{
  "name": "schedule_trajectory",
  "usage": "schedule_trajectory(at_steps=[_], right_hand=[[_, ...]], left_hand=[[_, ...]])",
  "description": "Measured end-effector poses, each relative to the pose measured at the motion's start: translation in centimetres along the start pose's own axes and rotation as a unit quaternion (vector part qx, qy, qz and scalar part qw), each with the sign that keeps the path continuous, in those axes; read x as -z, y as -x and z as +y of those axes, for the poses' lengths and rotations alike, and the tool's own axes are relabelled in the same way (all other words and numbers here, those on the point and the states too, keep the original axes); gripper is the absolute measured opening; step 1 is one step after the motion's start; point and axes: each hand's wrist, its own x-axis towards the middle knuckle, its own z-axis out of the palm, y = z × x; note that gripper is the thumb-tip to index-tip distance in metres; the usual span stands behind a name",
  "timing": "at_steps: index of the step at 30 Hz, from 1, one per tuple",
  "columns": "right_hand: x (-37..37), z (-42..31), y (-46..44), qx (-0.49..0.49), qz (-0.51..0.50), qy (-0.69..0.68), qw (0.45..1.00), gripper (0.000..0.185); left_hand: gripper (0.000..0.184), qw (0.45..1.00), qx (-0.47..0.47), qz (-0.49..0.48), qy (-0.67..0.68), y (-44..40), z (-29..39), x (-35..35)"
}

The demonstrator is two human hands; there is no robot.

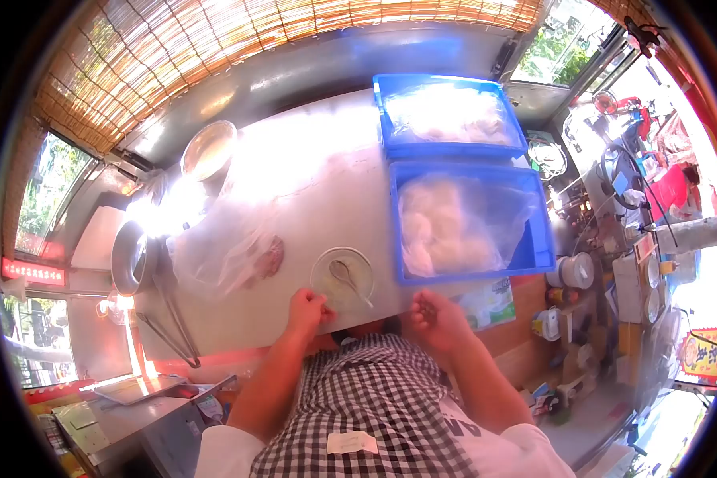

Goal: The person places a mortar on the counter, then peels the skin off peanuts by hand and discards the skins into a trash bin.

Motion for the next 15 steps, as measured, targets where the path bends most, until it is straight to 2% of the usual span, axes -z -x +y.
schedule_trajectory(at_steps=[5,8,11,13,15], right_hand=[[2.4,-1.6,0.8,-0.001,0.015,-0.023,1.0,0.021],[3.8,-2.5,1.4,0.003,0.021,-0.037,0.999,0.021],[5.5,-3.3,1.3,0.009,0.04,-0.059,0.997,0.021],[6.8,-3.7,1.1,0.023,0.064,-0.071,0.995,0.021],[8.2,-4.0,1.0,0.034,0.064,-0.095,0.993,0.021]], left_hand=[[0.013,0.99,-0.009,0.006,0.138,-3.4,2.3,-2.0],[0.017,0.966,-0.052,-0.004,0.255,-4.8,3.7,-3.6],[0.024,0.974,0.009,0.006,0.227,-4.7,4.1,-6.6],[0.027,0.996,-0.007,-0.055,0.067,-3.2,3.5,-9.4],[0.03,0.992,-0.009,-0.113,-0.053,-2.4,2.8,-12.5]])
